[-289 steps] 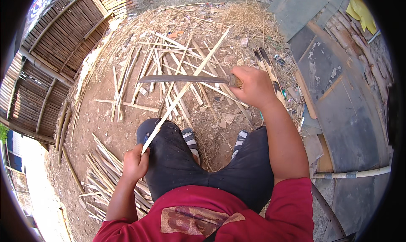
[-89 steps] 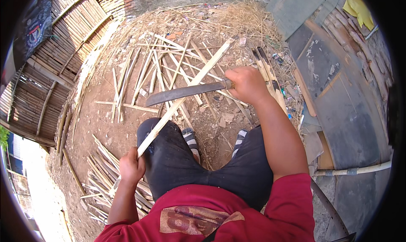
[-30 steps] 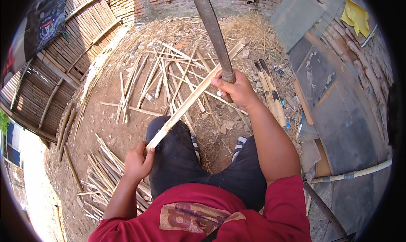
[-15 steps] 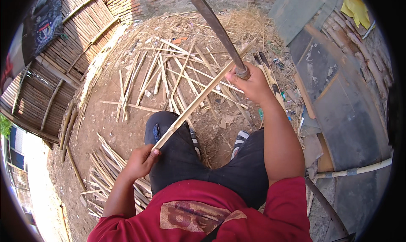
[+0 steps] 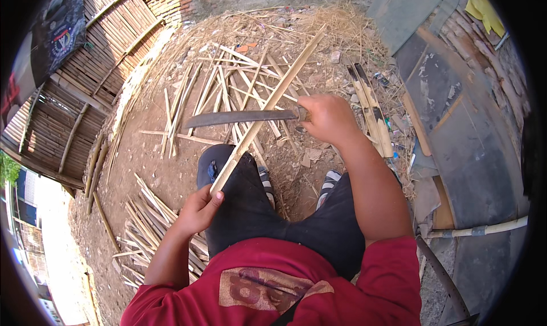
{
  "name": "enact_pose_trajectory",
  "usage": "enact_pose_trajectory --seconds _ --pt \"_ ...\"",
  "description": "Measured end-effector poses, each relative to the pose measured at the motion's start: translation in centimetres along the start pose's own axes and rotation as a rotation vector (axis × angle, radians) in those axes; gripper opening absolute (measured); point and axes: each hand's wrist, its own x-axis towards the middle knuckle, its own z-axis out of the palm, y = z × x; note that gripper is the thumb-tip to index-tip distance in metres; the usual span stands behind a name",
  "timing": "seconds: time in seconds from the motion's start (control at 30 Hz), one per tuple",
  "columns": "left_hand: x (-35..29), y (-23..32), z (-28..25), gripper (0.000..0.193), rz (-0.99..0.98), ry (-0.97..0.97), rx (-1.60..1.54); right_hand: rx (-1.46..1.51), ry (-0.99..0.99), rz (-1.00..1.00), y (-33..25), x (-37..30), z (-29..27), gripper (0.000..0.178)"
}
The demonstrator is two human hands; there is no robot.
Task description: The person uses a machete to shave and smooth the edges of thin strips of bamboo while sitting on the ground. The person handles several bamboo strips one at a time, removing excess material from their sides.
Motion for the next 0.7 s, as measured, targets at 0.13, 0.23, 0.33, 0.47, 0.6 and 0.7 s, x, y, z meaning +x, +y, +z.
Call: enact_pose_trajectory --seconds 0.13,0.23,0.33,0.47,0.6,0.7 --pt "0.0 -0.2 0.1 0.045 -0.056 -0.013 -0.069 -0.014 0.018 0.233 0.7 0.9 -0.2 0.022" --pt "0.3 0.5 0.5 0.045 -0.081 -0.019 -0.144 0.049 0.084 -0.063 -0.2 0.1 1.6 0.019" --pt "0.6 -0.6 0.9 0.045 -0.029 -0.011 -0.161 -0.041 -0.055 -0.264 -2.5 0.3 2.2 0.018" --pt "0.6 -1.1 0.9 0.043 0.042 0.008 -0.148 0.056 -0.064 -0.043 -0.2 0.8 2.2 0.020" --pt "0.7 -1.3 0.8 0.042 0.029 -0.008 -0.132 -0.030 -0.069 0.241 1.5 1.5 0.6 0.028" --pt "1.0 -1.6 1.2 0.041 0.050 -0.005 -0.165 0.011 -0.053 0.044 1.3 0.7 2.0 0.030"
